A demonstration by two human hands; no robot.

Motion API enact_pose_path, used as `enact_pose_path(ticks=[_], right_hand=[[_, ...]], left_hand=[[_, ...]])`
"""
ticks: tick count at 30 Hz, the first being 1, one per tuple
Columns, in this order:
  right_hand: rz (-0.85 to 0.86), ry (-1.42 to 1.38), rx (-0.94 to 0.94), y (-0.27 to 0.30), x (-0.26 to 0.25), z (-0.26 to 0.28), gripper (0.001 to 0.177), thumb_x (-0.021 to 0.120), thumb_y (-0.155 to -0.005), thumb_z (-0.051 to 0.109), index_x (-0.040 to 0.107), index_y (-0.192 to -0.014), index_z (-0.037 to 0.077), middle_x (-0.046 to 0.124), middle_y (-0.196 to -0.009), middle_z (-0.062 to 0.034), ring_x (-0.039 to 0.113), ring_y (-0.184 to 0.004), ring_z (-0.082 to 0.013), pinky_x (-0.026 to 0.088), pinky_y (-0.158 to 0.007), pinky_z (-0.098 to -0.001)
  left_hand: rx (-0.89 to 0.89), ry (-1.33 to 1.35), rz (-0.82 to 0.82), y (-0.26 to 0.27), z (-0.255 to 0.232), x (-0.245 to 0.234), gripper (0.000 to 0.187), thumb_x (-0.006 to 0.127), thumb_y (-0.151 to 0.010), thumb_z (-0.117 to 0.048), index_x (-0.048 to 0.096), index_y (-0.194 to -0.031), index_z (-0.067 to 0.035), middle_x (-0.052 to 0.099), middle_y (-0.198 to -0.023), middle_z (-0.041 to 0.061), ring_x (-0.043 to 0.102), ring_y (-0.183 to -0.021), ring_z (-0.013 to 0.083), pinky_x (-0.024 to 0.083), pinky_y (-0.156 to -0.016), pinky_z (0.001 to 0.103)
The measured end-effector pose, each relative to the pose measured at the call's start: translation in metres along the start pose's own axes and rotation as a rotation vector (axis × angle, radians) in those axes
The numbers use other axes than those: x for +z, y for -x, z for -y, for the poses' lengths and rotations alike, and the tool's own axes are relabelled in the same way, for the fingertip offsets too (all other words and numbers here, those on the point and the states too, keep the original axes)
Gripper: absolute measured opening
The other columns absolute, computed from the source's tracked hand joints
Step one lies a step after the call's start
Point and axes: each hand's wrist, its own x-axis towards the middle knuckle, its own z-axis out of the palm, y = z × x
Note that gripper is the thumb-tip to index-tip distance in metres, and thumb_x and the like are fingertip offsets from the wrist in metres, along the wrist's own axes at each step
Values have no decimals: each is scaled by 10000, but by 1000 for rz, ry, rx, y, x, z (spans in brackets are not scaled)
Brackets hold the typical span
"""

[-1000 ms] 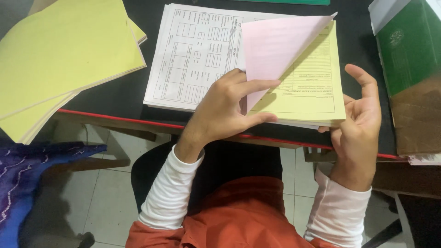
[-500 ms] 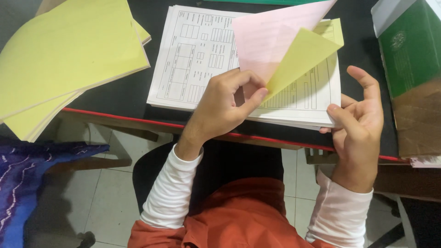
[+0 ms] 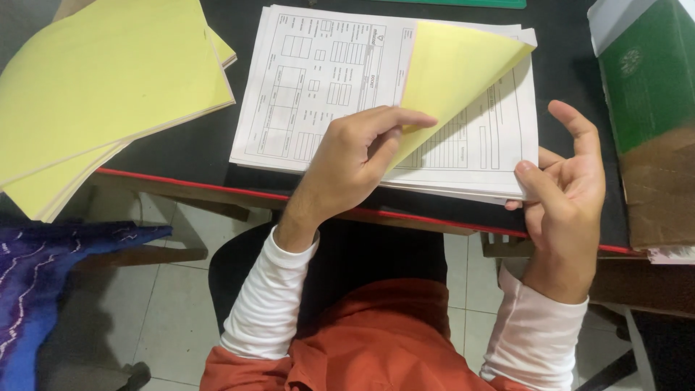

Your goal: Flipping through a booklet of forms and organizing yellow paper sheets on a desk

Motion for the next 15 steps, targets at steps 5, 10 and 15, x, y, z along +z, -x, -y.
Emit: enact_pose_path(ticks=[5,10,15], right_hand=[[-10,-47,21,1,2,4,717,540,-875,62,339,-1564,81,625,-886,-127,503,-597,-102,412,-450,-176],[9,-115,24,0,-3,1,752,512,-821,42,357,-1556,80,597,-803,-118,478,-519,-121,426,-445,-178],[16,-234,37,2,-3,8,817,578,-786,44,355,-1572,63,640,-823,-149,525,-517,-140,453,-463,-185]], left_hand=[[-18,7,-26,-1,-6,0,268,661,-970,-88,678,-1234,-46,746,-1123,54,551,-699,91,489,-654,224],[-12,-2,-2,0,-8,-1,276,667,-955,-20,659,-1222,-89,724,-1097,8,445,-628,82,416,-598,218],[80,-117,91,0,-1,3,398,554,-998,18,675,-1306,-204,537,-769,3,479,-721,163,389,-701,294]])
